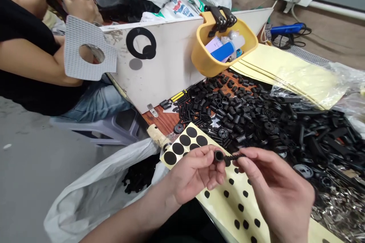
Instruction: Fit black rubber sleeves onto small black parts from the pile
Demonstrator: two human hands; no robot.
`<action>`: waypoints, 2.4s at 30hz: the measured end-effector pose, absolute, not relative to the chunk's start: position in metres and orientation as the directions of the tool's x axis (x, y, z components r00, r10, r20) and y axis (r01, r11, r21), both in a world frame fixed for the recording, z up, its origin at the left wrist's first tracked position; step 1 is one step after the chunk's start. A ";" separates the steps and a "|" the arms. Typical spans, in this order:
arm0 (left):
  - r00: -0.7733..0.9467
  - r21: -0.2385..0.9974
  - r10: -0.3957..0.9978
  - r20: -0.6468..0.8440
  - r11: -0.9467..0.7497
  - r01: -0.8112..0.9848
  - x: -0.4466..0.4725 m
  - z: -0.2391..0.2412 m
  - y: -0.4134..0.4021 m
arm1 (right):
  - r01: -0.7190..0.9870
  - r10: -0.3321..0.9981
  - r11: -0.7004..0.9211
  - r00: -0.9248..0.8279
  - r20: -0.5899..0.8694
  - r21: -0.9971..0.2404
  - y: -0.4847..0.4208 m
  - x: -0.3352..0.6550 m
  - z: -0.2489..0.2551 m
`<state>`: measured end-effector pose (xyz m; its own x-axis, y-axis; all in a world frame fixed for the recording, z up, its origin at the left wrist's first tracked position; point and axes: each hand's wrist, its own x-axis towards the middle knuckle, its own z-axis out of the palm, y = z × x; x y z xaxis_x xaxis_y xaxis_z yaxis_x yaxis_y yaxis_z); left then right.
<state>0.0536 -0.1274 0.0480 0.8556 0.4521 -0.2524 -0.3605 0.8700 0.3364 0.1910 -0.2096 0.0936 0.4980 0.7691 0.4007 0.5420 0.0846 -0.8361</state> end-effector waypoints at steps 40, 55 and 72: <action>0.627 0.864 0.750 -0.211 0.442 -0.239 0.071 0.047 -0.168 | 0.738 0.753 0.067 0.404 0.519 -0.672 -0.238 0.180 0.056; 0.633 0.834 0.751 -0.188 0.462 -0.301 0.073 0.048 -0.161 | 0.095 0.771 -0.090 0.636 -0.009 -0.991 -0.236 0.178 0.067; 0.680 0.749 0.683 -0.266 0.590 -0.300 0.073 0.042 -0.159 | 0.585 0.798 -0.095 0.529 0.289 -0.806 -0.240 0.190 0.048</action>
<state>0.0730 -0.1591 0.0415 0.6802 0.6831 -0.2661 -0.2997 0.5904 0.7494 0.1901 -0.2403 0.0478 0.5288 0.7979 0.2893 0.5846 -0.0953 -0.8057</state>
